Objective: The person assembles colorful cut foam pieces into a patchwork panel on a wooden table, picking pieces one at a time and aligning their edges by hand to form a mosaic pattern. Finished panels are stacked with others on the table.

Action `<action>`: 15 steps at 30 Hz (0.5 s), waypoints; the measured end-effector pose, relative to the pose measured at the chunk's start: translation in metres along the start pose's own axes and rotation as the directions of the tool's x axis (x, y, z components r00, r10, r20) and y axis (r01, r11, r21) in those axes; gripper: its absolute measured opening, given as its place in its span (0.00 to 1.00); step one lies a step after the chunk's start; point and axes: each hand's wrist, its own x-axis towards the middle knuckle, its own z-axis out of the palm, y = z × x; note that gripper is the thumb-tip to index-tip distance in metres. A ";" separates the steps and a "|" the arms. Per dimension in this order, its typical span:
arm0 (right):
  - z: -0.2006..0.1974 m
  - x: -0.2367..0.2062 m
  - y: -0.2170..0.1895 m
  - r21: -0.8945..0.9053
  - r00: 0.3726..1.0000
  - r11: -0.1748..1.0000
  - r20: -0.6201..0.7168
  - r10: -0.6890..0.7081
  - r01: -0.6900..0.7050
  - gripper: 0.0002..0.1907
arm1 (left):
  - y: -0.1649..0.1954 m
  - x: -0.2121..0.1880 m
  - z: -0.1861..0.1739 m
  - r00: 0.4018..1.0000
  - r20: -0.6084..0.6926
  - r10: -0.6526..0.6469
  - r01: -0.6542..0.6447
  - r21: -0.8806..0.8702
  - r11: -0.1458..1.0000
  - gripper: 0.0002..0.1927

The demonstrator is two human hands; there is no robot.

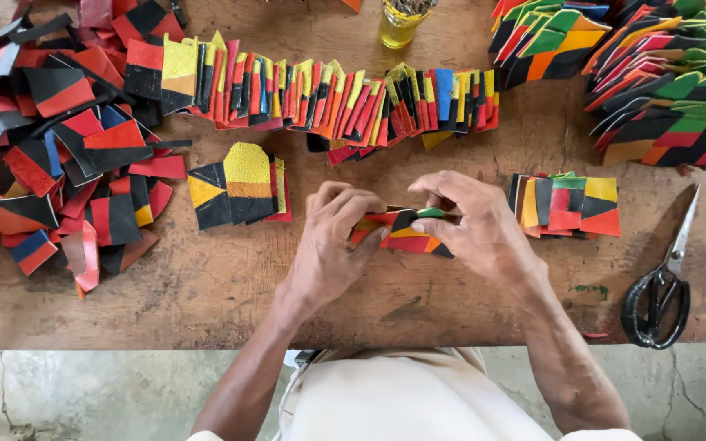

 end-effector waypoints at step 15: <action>-0.009 0.007 -0.011 0.224 0.997 0.972 0.054 0.063 -0.074 0.10 | -0.005 0.002 0.018 0.951 0.045 -0.305 0.245 -0.713 0.657 0.19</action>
